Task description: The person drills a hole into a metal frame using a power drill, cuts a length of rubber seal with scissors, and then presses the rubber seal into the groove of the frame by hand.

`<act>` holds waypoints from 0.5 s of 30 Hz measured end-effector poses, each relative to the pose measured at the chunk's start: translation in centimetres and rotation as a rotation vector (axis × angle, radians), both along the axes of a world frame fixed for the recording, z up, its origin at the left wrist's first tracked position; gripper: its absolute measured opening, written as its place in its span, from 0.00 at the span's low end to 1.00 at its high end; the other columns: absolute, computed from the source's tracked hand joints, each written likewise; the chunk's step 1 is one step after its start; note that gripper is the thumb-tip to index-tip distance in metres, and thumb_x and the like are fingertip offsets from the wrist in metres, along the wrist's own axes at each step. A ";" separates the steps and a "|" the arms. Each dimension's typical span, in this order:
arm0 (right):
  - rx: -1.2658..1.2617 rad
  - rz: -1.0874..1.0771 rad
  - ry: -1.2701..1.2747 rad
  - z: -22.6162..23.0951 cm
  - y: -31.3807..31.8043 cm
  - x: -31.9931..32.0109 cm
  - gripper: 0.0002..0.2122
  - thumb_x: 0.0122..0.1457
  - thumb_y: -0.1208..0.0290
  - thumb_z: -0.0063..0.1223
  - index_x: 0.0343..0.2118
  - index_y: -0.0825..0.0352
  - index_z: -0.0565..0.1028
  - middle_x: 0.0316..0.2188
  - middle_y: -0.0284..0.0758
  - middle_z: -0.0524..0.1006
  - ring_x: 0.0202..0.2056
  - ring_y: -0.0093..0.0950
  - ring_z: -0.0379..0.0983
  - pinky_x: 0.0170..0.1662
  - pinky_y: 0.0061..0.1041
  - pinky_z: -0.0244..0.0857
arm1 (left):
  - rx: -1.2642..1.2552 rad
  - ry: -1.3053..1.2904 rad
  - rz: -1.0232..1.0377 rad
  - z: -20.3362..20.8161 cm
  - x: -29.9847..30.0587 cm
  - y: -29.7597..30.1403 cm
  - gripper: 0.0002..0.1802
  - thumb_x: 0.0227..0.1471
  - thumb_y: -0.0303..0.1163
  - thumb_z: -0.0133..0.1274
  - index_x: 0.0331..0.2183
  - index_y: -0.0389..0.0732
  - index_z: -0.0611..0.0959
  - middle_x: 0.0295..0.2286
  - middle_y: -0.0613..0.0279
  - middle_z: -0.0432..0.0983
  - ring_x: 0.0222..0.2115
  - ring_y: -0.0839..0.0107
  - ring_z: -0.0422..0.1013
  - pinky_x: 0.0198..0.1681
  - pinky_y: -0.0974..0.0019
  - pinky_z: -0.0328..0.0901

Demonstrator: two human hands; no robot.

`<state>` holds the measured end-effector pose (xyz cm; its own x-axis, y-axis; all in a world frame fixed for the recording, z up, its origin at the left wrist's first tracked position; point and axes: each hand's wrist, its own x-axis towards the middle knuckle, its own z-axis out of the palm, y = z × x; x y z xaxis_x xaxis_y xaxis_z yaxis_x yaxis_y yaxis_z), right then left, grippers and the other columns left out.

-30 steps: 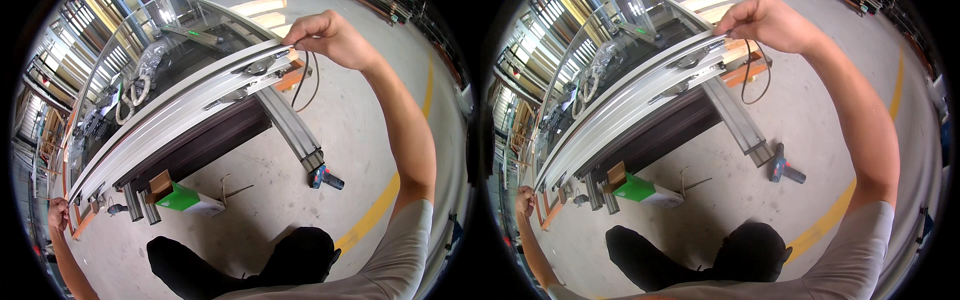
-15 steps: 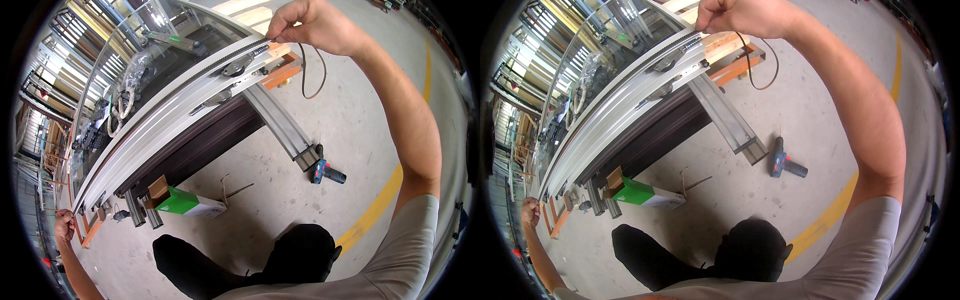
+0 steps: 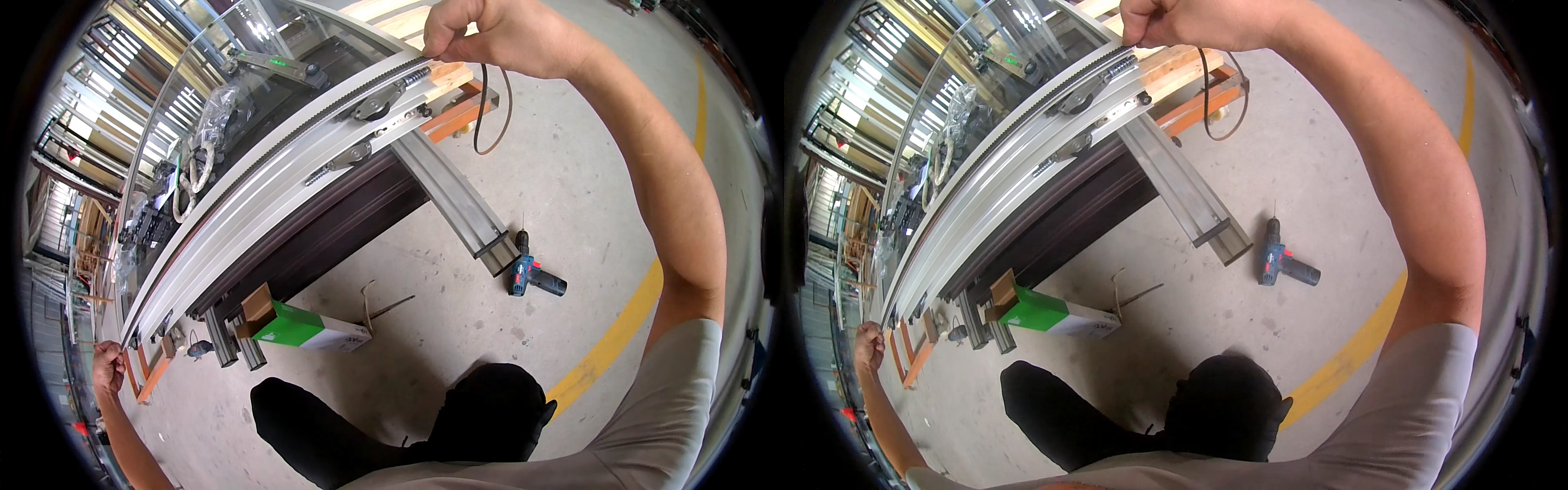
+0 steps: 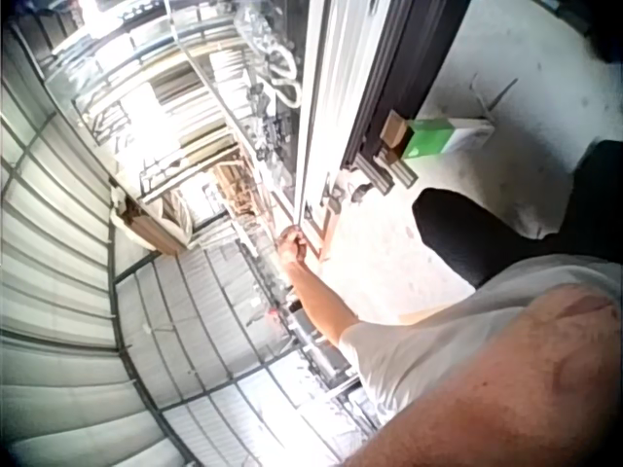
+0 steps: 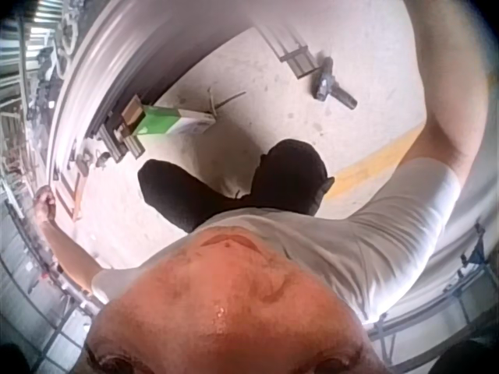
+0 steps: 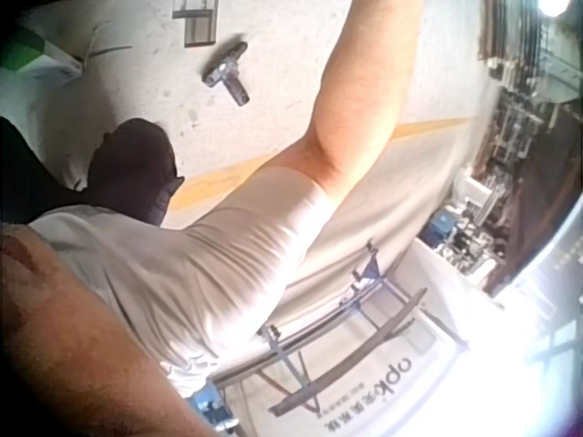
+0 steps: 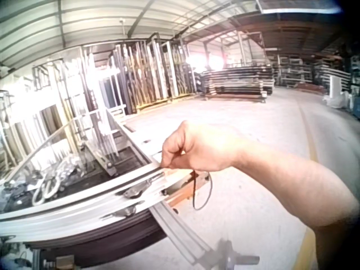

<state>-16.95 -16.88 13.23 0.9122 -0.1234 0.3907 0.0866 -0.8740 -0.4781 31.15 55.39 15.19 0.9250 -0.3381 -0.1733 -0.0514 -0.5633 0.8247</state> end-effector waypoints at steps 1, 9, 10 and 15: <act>-0.022 -0.006 0.009 0.2 0.1 0.0 0.04 0.55 0.81 0.57 0.31 0.68 0.83 0.24 0.36 0.82 0.26 0.22 0.76 0.33 0.24 0.70 | 0.033 -0.008 0.002 0.1 0.0 -0.3 0.08 0.47 0.28 0.61 0.24 0.39 0.77 0.14 0.67 0.71 0.12 0.82 0.66 0.11 0.79 0.55; -0.059 -0.015 0.020 0.6 0.3 -0.6 0.05 0.54 0.81 0.55 0.30 0.67 0.82 0.23 0.38 0.81 0.25 0.25 0.76 0.32 0.26 0.69 | 0.866 -0.974 -0.091 8.8 5.2 -3.2 0.15 0.54 0.33 0.51 0.25 0.29 0.78 0.18 0.52 0.76 0.16 0.59 0.70 0.21 0.57 0.64; -0.050 -0.010 0.013 0.7 0.3 -1.0 0.05 0.54 0.81 0.55 0.30 0.67 0.82 0.22 0.38 0.81 0.25 0.25 0.76 0.32 0.26 0.69 | 0.901 -1.345 -0.179 11.0 6.7 -4.3 0.17 0.58 0.34 0.50 0.26 0.26 0.78 0.20 0.50 0.78 0.19 0.54 0.71 0.26 0.53 0.67; -0.091 0.003 0.080 1.2 1.4 1.4 0.05 0.53 0.81 0.55 0.29 0.67 0.82 0.21 0.38 0.80 0.24 0.25 0.75 0.31 0.27 0.69 | 0.452 -1.488 -0.390 6.6 -16.5 -33.6 0.19 0.64 0.33 0.48 0.53 0.34 0.79 0.49 0.48 0.78 0.50 0.61 0.75 0.54 0.62 0.67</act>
<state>-15.52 -15.46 14.38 0.9411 -0.0884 0.3262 0.0537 -0.9138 -0.4026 14.64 21.75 21.83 0.2281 -0.7559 0.6136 -0.8106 -0.4965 -0.3104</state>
